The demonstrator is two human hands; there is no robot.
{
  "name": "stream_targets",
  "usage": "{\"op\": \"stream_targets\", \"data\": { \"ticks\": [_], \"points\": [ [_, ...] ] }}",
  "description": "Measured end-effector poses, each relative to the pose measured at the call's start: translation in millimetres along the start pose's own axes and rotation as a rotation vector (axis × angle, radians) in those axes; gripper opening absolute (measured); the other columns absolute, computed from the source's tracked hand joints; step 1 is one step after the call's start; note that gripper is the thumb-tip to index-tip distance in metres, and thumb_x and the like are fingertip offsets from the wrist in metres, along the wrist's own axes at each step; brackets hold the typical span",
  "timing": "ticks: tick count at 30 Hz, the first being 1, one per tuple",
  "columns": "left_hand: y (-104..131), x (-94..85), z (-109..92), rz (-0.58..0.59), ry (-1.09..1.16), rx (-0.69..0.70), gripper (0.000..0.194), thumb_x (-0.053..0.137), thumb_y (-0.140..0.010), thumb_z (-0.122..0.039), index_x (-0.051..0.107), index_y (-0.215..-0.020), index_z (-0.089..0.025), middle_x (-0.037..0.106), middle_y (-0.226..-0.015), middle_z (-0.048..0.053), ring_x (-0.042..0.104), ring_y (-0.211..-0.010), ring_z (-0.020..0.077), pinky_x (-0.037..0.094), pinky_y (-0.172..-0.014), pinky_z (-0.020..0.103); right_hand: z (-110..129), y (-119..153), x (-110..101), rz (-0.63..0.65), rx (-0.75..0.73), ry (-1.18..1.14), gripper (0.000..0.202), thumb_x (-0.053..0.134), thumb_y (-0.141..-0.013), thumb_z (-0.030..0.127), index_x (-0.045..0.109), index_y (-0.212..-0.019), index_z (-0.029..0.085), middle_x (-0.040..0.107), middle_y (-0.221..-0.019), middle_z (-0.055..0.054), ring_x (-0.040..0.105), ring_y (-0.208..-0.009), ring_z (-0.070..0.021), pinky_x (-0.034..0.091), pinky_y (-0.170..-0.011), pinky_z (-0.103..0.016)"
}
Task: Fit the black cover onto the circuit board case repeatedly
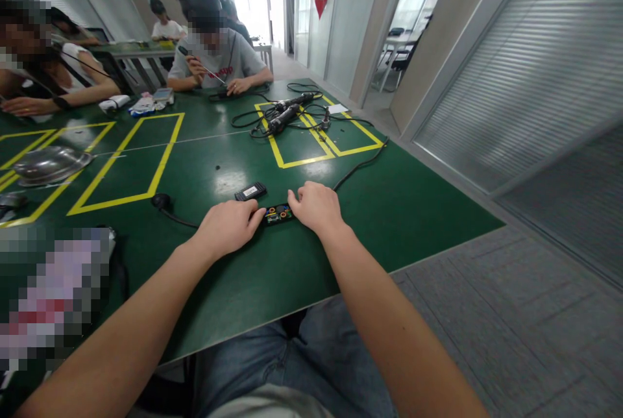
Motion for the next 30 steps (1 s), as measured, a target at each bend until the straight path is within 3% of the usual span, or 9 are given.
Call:
{"op": "stream_targets", "data": {
  "ticks": [7, 14, 19, 24, 27, 30],
  "points": [
    [-1.3, -4.7, 0.0, -0.042, 0.079, -0.077, 0.049, 0.036, -0.112, -0.046, 0.077, -0.101, -0.022, 0.082, -0.097, 0.013, 0.079, -0.090, 0.0317, 0.057, -0.080, 0.040, -2.3, 1.5, -3.2, -0.069, -0.008, -0.071, 0.050, 0.053, -0.106, 0.041, 0.065, -0.061, 0.023, 0.066, -0.079, -0.007, 0.057, -0.069, -0.0191, 0.030, -0.062, -0.036],
    [-0.6, -1.6, 1.9, -0.029, 0.091, -0.057, 0.047, 0.040, -0.110, -0.046, 0.078, -0.095, -0.021, 0.081, -0.095, 0.016, 0.078, -0.090, 0.0372, 0.057, -0.080, 0.046, -4.2, 0.0, -1.8, -0.003, 0.002, -0.080, 0.045, 0.057, -0.103, 0.039, 0.059, -0.061, 0.023, 0.066, -0.081, -0.006, 0.057, -0.073, -0.0199, 0.031, -0.064, -0.036],
    [-1.2, -2.6, 3.6, -0.087, 0.100, -0.030, 0.039, 0.048, -0.107, -0.044, 0.074, -0.086, -0.022, 0.078, -0.093, 0.013, 0.075, -0.090, 0.0340, 0.056, -0.078, 0.043, -6.4, -4.1, 3.1, -0.009, -0.048, -0.068, 0.042, 0.062, -0.100, 0.039, 0.057, -0.061, 0.024, 0.064, -0.079, -0.008, 0.058, -0.087, -0.0258, 0.037, -0.078, -0.039],
    [-4.1, -0.5, 8.7, -0.136, 0.167, 0.025, 0.036, 0.057, -0.104, -0.044, 0.065, -0.077, -0.022, 0.071, -0.096, 0.011, 0.071, -0.093, 0.0309, 0.056, -0.078, 0.042, -8.0, -6.0, 5.6, 0.008, -0.034, -0.101, 0.039, 0.063, -0.099, 0.039, 0.058, -0.064, 0.023, 0.066, -0.085, -0.007, 0.056, -0.095, -0.0282, 0.036, -0.086, -0.041],
    [-6.2, 5.0, 11.6, -0.210, 0.208, 0.047, 0.028, 0.064, -0.101, -0.043, 0.064, -0.082, -0.023, 0.068, -0.101, 0.011, 0.068, -0.099, 0.0316, 0.058, -0.083, 0.044, -8.8, -5.8, 6.0, 0.000, -0.041, -0.117, 0.039, 0.064, -0.099, 0.040, 0.057, -0.064, 0.023, 0.066, -0.084, -0.007, 0.056, -0.094, -0.0277, 0.036, -0.085, -0.041],
    [-9.3, 10.5, 16.3, -0.383, 0.264, 0.004, 0.015, 0.070, -0.097, -0.037, 0.069, -0.092, -0.023, 0.068, -0.110, 0.011, 0.065, -0.106, 0.0309, 0.057, -0.093, 0.047, -9.5, -5.5, 5.7, 0.003, -0.042, -0.114, 0.039, 0.063, -0.100, 0.038, 0.056, -0.064, 0.023, 0.066, -0.085, -0.007, 0.056, -0.094, -0.0274, 0.035, -0.083, -0.039]
  ]
}}
Point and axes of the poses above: each hand's wrist, its own y-axis away from the middle knuckle, its own x-axis out of the palm, z = x × y, the point moved 1 cm from there along -y, towards the middle knuckle
